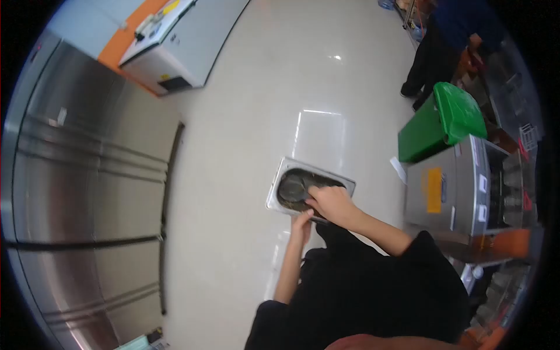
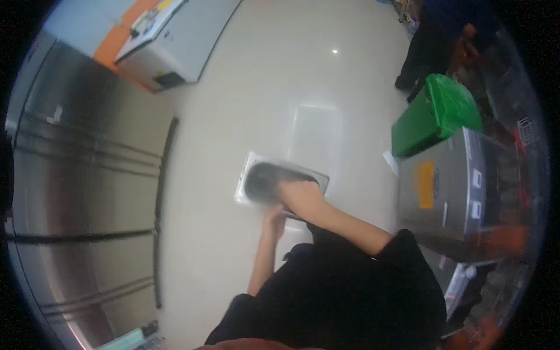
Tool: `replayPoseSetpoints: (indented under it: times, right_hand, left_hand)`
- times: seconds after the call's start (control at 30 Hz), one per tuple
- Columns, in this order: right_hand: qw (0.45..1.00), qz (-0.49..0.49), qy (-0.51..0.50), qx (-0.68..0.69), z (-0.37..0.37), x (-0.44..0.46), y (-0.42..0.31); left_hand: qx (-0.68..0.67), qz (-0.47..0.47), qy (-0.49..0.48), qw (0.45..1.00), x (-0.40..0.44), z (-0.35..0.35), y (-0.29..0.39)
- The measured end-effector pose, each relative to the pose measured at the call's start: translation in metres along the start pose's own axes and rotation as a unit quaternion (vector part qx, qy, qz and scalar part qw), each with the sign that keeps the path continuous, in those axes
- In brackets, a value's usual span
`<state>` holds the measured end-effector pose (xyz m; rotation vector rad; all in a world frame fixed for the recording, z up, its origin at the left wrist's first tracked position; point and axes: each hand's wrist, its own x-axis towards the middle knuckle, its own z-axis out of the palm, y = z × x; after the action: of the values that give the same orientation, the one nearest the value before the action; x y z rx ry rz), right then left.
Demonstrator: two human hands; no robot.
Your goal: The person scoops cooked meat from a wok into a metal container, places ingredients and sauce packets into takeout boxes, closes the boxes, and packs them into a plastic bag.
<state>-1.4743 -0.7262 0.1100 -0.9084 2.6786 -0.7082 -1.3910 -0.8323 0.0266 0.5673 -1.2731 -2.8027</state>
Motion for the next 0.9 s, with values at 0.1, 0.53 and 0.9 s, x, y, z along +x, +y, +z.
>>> replayPoseSetpoints:
  times: [0.1, 0.53, 0.9]
  right_hand:
    - [0.991, 0.003, 0.035, 0.130, -0.071, 0.065, 0.038]
    - [0.941, -0.095, 0.324, 0.031, -0.272, 0.425, 0.258]
    - [0.915, 0.009, 0.402, -0.027, -0.440, 0.656, 0.504]
  left_hand:
    - [-0.096, -0.073, 0.024, 0.992, 0.087, 0.033, 0.032]
    - [-0.102, -0.143, -0.011, 0.984, 0.542, 0.166, 0.151]
    - [-0.012, -0.225, -0.171, 0.959, 0.948, 0.380, 0.162]
